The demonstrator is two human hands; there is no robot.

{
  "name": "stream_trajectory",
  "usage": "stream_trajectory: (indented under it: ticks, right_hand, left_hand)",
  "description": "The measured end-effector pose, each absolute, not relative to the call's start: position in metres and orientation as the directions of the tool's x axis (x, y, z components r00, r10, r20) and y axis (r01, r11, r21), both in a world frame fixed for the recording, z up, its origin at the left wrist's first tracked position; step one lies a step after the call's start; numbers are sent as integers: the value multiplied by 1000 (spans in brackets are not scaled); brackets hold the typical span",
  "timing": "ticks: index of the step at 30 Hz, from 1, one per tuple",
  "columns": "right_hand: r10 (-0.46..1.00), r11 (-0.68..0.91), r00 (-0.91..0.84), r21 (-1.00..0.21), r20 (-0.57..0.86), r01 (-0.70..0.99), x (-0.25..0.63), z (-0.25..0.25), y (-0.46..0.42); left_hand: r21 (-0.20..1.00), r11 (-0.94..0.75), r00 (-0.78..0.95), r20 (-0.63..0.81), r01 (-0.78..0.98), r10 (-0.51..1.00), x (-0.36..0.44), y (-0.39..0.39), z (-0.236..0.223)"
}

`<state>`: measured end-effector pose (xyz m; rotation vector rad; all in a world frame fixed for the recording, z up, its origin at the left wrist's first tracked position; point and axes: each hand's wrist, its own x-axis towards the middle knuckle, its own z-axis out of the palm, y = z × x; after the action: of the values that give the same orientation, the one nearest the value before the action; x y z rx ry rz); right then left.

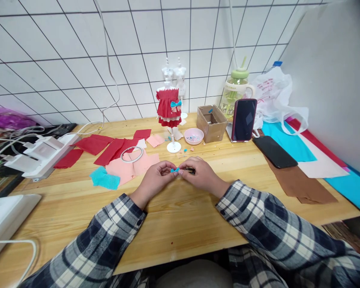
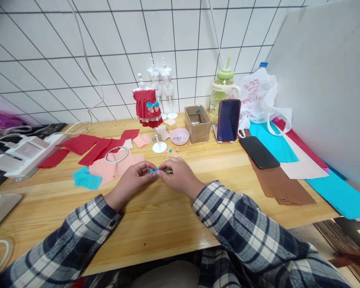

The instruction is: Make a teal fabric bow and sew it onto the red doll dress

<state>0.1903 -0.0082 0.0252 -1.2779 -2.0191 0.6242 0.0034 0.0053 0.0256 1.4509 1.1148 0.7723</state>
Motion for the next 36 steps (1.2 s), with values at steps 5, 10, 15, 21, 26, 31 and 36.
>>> stream_trajectory:
  ticks: [5,10,15,21,26,31,36]
  right_hand:
    - [936,340,-284,-737,206,584,189,23,-8]
    - [950,286,-270,-787,157,547,187,23,-8]
    - [957,243,-262,-832,123,498,187,25,-9]
    - [969,186,-235,-862,80,471,188,20,-8]
    - [962,216,-256,-833,93,509,188,19,-8]
    - [960,226,-261,-818,96,528,188,20,-9]
    - [950,272,-272,-837,155,474,187,19,-9]
  left_hand:
    - [973,0,374,-89,232,923,5,4,27]
    - [966,-70,434,-46,248,900,5,3,26]
    - [963,-88,444,-36,255,895,4,3,24]
    - [968,-21,401,-85,251,912,4,3,25]
    - [961,-25,396,-89,274,914,3,3,25]
    - [956,-78,439,-57,283,897,3,4,22]
    - [944,-123,450,-31,308,893,4,1,21]
